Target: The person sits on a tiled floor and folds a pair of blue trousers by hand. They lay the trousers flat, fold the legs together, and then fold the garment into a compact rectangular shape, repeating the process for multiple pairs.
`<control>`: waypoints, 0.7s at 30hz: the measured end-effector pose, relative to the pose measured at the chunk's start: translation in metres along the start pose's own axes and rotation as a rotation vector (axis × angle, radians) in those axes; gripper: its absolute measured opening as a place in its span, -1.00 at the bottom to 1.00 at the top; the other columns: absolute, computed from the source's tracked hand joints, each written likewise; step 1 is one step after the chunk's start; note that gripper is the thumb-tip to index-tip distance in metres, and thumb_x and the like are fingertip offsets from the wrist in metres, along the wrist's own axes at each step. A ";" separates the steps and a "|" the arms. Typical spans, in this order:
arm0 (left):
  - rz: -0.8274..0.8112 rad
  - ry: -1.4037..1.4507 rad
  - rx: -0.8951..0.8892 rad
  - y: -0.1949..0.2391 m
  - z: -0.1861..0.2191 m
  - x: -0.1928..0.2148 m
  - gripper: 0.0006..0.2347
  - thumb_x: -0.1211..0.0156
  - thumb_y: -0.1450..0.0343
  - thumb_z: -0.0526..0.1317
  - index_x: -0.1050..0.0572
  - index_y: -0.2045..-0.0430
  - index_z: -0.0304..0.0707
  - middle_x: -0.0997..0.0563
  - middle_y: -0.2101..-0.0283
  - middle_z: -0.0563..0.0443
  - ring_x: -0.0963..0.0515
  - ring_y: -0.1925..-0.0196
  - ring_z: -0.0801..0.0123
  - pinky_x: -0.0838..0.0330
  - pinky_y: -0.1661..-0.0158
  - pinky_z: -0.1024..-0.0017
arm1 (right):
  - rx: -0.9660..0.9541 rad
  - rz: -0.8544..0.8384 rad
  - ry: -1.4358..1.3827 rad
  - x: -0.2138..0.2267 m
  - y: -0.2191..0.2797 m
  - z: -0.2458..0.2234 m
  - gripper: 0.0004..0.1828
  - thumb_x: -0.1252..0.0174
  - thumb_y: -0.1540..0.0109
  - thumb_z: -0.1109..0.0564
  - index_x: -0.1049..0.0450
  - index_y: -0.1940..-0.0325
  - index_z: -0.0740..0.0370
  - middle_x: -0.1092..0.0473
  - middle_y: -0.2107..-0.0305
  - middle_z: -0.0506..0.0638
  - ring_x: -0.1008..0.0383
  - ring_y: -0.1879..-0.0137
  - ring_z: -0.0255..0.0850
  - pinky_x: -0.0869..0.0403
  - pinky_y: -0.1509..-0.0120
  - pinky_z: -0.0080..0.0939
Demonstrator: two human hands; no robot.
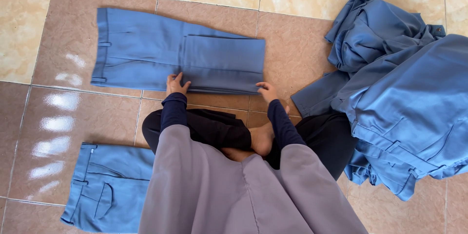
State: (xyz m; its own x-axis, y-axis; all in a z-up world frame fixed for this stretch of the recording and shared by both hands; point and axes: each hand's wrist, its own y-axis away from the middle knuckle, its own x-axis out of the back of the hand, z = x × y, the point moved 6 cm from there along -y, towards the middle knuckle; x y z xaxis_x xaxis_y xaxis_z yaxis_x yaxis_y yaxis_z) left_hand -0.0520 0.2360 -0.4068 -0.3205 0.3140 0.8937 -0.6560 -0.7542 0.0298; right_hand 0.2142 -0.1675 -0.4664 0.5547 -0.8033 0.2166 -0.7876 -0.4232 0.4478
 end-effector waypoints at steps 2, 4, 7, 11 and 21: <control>-0.025 -0.025 -0.037 0.006 0.016 0.003 -0.51 -0.31 -0.37 0.19 -0.52 -0.16 0.14 -0.38 -0.12 0.02 -0.50 -0.15 0.00 -0.48 -0.11 0.09 | -0.007 0.116 0.039 0.038 0.001 0.003 -0.63 -0.21 -0.07 0.22 -0.67 0.10 -0.13 -0.45 0.33 0.03 -0.49 0.17 -0.20 -0.60 0.12 -0.23; -0.047 -0.050 -0.076 0.008 0.031 0.013 -0.53 -0.22 -0.40 0.26 -0.52 -0.15 0.20 -0.34 -0.09 0.09 -0.49 -0.14 0.07 -0.47 -0.09 0.10 | -0.012 0.232 0.077 0.087 -0.005 0.011 -0.67 -0.18 -0.07 0.16 -0.69 0.17 -0.20 -0.51 0.40 -0.02 -0.49 0.20 -0.23 -0.56 0.13 -0.22; 0.031 -0.031 -0.062 0.010 0.038 0.035 -0.60 -0.19 -0.45 0.21 -0.52 -0.08 0.11 -0.32 -0.09 0.09 -0.47 -0.14 0.14 -0.44 -0.10 0.14 | 0.075 0.526 0.263 0.173 0.000 0.005 -0.86 -0.25 -0.13 -0.01 -0.67 0.35 -0.34 -0.58 0.34 -0.13 -0.57 0.09 -0.08 -0.51 -0.05 -0.07; 0.175 0.021 -0.005 0.009 0.028 0.040 -0.66 -0.28 -0.40 0.18 -0.54 0.05 0.15 -0.35 -0.07 0.13 -0.47 -0.11 0.14 -0.41 -0.08 0.08 | 0.346 0.976 0.192 0.247 0.077 -0.087 -0.93 -0.24 -0.14 0.16 -0.61 0.37 0.00 -0.50 0.49 0.02 -0.59 0.36 -0.09 -0.59 0.33 -0.17; -0.041 -0.010 0.339 0.034 0.035 0.058 -0.44 -0.23 -0.43 0.19 -0.36 -0.20 -0.13 -0.17 -0.43 -0.38 -0.08 -0.52 -0.17 0.11 -0.40 -0.25 | -0.091 0.776 0.640 0.236 0.049 -0.024 -0.38 -0.41 -0.04 -0.35 -0.43 -0.07 -0.16 -0.42 -0.04 0.04 -0.28 -0.34 -0.06 -0.23 -0.38 0.05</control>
